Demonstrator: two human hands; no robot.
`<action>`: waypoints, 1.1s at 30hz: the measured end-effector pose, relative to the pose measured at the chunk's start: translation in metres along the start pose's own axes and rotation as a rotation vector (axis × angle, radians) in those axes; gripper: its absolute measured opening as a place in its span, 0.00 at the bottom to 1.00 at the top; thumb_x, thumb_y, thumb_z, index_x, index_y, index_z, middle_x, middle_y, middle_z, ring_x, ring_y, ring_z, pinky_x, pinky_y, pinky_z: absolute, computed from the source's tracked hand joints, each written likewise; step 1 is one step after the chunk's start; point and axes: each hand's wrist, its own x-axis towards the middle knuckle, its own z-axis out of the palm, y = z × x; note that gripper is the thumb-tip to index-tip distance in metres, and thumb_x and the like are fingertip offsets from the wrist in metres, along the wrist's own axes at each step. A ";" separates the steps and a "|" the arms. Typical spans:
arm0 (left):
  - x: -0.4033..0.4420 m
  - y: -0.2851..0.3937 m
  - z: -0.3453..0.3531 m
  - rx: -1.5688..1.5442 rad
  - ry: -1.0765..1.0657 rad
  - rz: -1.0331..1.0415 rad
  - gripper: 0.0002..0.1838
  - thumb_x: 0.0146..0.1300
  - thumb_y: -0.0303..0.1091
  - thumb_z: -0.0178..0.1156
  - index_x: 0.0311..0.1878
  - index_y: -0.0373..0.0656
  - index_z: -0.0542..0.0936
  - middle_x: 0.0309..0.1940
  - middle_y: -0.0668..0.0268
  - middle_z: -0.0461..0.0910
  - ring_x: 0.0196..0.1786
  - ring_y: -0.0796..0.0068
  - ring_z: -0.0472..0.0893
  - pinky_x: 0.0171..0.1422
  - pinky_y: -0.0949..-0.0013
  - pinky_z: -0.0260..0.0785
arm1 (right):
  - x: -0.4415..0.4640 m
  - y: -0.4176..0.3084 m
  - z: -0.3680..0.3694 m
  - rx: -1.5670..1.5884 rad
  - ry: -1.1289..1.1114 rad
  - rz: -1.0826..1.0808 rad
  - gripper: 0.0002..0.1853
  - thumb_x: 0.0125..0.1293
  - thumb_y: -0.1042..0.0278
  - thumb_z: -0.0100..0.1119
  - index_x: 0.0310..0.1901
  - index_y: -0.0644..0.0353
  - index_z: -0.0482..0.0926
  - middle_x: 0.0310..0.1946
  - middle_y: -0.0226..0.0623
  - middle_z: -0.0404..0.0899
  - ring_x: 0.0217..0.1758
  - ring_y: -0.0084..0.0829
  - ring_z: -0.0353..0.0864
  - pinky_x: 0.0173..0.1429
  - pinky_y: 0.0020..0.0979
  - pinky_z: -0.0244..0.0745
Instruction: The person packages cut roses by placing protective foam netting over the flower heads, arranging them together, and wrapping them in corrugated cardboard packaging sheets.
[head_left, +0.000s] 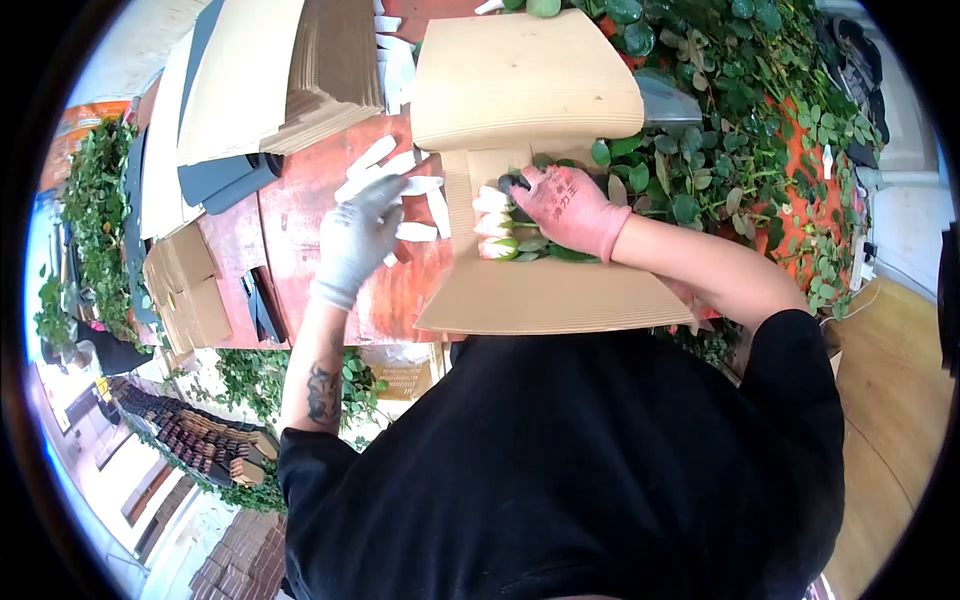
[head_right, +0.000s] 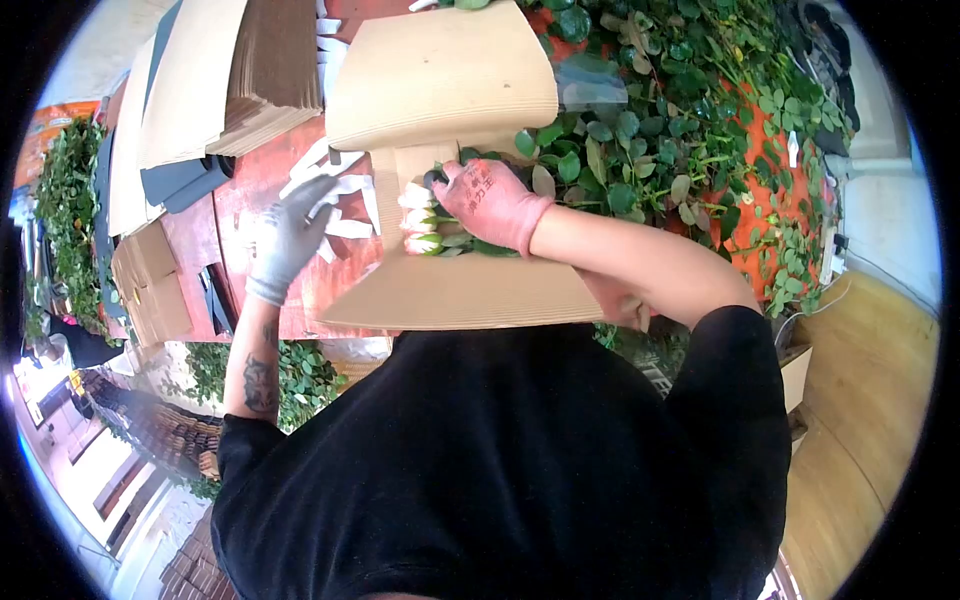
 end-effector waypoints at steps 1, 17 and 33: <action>0.013 0.015 -0.001 -0.156 -0.055 -0.007 0.23 0.59 0.32 0.56 0.60 0.48 0.75 0.56 0.60 0.77 0.50 0.60 0.81 0.51 0.61 0.74 | 0.006 0.016 0.000 -0.082 0.029 0.006 0.24 0.52 0.70 0.53 0.55 0.59 0.70 0.41 0.43 0.74 0.39 0.38 0.79 0.38 0.34 0.75; 0.004 0.059 0.032 -0.054 -0.173 0.348 0.22 0.60 0.42 0.55 0.57 0.46 0.76 0.59 0.58 0.74 0.46 0.60 0.82 0.44 0.62 0.75 | 0.077 0.229 -0.162 0.105 0.800 0.492 0.12 0.57 0.63 0.57 0.43 0.53 0.80 0.42 0.40 0.80 0.48 0.43 0.78 0.54 0.38 0.73; 0.003 0.071 0.028 -0.077 -0.234 0.301 0.24 0.60 0.39 0.54 0.60 0.44 0.73 0.61 0.59 0.72 0.42 0.60 0.82 0.41 0.63 0.75 | 0.128 0.374 -0.148 -0.336 0.137 0.869 0.15 0.61 0.64 0.50 0.49 0.54 0.77 0.47 0.37 0.81 0.53 0.34 0.79 0.54 0.35 0.70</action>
